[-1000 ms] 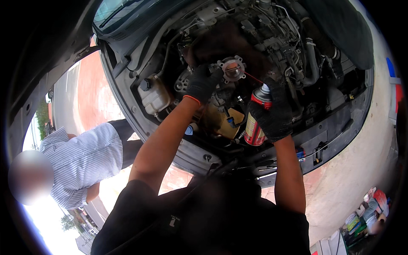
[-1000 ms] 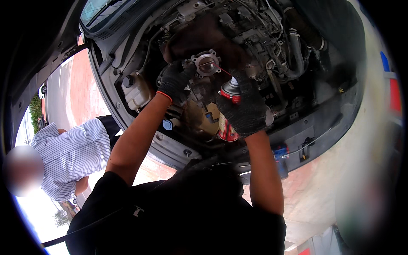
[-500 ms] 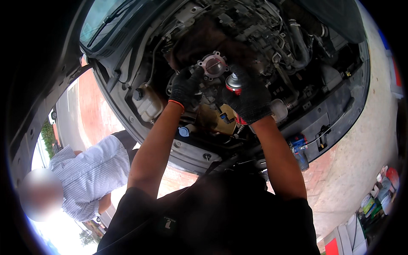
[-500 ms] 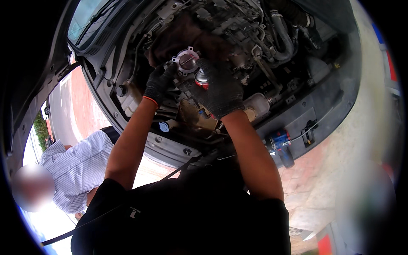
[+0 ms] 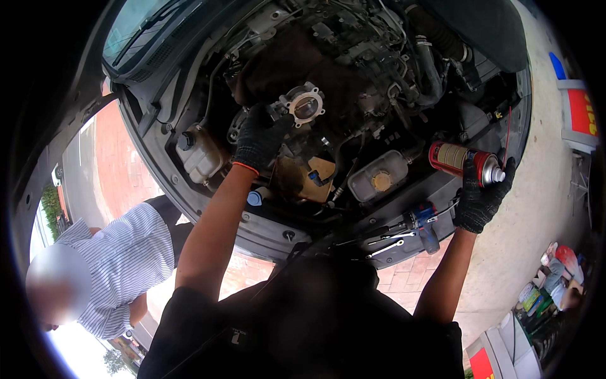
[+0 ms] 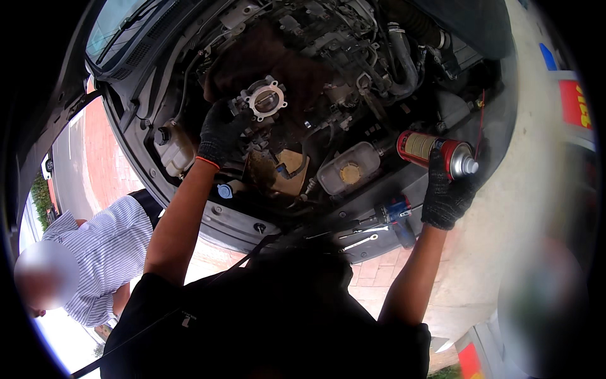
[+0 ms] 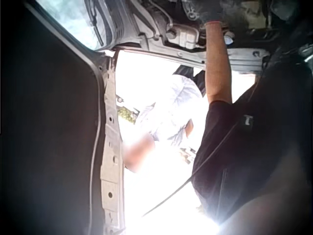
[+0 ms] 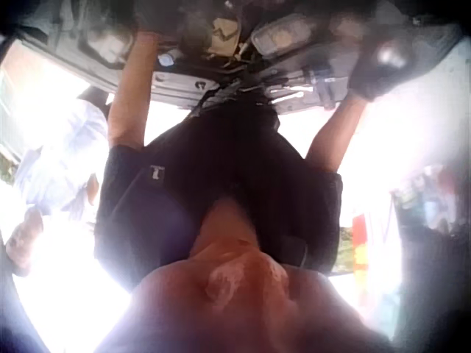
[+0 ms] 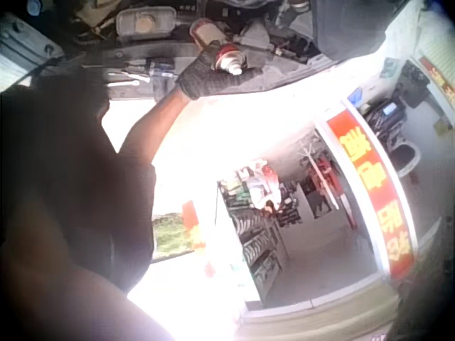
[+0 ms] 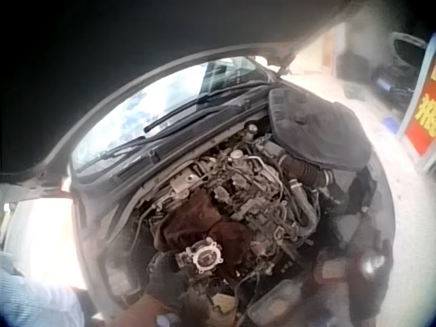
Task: The person cleans a removed carburetor using a spray can and a rag. They repeatedly spray the carburetor and wipe it down while holding it over the open engine bay. A bystander stands nearby observing the process.
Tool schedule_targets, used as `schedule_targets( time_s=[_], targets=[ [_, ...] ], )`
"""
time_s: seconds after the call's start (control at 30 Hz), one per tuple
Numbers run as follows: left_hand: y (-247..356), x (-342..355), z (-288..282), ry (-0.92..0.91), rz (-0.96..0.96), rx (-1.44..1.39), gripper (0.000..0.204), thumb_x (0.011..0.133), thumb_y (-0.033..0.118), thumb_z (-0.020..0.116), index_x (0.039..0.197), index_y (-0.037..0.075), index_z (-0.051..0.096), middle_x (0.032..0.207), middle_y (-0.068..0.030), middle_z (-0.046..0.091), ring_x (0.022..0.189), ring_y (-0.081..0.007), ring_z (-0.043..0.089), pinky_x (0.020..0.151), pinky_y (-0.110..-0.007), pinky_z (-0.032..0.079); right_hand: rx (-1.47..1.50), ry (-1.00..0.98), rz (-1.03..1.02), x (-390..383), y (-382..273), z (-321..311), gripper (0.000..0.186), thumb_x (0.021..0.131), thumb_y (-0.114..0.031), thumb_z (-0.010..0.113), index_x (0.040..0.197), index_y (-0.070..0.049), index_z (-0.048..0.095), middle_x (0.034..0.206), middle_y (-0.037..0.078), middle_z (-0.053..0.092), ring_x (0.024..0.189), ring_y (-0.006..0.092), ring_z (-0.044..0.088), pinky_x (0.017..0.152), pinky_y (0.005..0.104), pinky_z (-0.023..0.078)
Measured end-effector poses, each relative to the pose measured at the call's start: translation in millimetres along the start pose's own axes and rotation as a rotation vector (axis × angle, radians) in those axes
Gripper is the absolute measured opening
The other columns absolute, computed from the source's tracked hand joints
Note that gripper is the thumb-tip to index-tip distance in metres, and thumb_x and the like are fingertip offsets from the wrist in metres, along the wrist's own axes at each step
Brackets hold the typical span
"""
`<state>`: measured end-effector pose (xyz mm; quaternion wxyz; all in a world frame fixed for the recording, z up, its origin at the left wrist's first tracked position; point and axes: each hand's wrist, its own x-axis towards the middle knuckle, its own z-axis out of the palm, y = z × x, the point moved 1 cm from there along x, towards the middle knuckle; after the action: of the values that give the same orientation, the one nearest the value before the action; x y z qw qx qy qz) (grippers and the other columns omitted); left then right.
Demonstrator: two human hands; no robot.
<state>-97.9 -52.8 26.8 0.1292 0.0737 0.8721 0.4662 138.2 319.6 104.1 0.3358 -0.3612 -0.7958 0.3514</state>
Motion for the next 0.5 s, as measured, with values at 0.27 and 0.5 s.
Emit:
schedule_targets(
  time_s=[0.27,0.5],
  targets=[
    [-1,-13,-2,0.043,-0.070,-0.133,0.046,0.087,0.026,0.081,0.122,0.002,0.061,0.112,-0.0082,0.067,0.100,-0.0169,0.065,0.088,-0.033,0.054,-0.247,-0.028,0.132,17,106,-54,0.093,0.076,-0.016,0.089,0.152,-0.001,0.036,0.148,0.019,0.048,0.135,0.0305,0.050,0.115,0.0393,0.040],
    [-16,-46,6,0.011,-0.401,-0.668,0.050,0.093,0.025,0.075,0.135,0.006,0.054,0.120,-0.0080,0.063,0.101,-0.0179,0.065,0.081,-0.031,0.058,-0.215,-0.209,0.103,-31,98,-45,0.092,0.076,-0.009,0.087,0.153,-0.002,0.037,0.145,0.017,0.053,0.132,0.0272,0.053,0.112,0.0367,0.043]
  ],
)
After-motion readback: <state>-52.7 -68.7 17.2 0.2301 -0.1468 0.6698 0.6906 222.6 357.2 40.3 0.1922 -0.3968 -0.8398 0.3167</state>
